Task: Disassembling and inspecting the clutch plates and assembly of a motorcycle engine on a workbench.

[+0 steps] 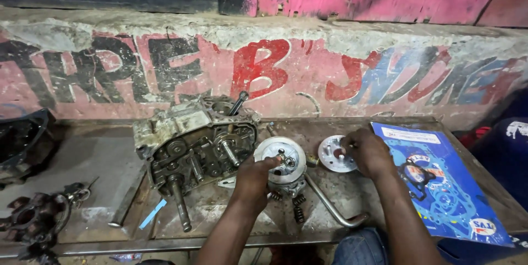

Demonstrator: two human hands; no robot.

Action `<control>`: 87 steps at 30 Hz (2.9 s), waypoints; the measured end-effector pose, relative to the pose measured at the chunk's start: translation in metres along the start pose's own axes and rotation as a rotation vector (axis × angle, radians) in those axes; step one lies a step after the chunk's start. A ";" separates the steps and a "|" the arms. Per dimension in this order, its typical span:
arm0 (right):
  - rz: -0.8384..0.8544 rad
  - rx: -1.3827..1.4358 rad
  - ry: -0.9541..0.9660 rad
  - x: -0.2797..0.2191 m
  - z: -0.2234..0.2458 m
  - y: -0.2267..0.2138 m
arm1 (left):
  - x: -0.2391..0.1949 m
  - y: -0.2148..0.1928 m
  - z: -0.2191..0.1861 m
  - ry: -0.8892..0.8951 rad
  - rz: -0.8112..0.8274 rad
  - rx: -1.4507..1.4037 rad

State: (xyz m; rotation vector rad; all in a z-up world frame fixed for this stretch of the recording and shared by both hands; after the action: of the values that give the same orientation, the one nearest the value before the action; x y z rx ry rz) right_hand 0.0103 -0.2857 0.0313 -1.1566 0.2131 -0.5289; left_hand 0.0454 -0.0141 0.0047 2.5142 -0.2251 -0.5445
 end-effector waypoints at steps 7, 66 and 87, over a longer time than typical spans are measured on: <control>-0.048 0.035 0.057 0.029 -0.040 0.025 | -0.014 -0.001 -0.008 -0.005 -0.010 0.021; -0.072 -0.042 0.494 0.087 -0.229 0.073 | 0.106 0.110 0.031 0.340 0.205 1.537; -0.178 0.799 -0.080 -0.034 0.082 -0.003 | -0.015 0.028 -0.007 0.066 0.272 -0.351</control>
State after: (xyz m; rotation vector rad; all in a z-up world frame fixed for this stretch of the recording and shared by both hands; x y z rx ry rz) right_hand 0.0156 -0.2028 0.0628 -0.4147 -0.1690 -0.6416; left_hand 0.0330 -0.0304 0.0305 2.1145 -0.4021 -0.3546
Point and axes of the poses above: each hand's wrist, its own x-axis towards the middle knuckle, its own y-axis out of the palm, z = x × y, the point moved 5 cm from there along x, towards the middle knuckle, and after that the axes turned 2 degrees about -x, right-handed, at the moved point
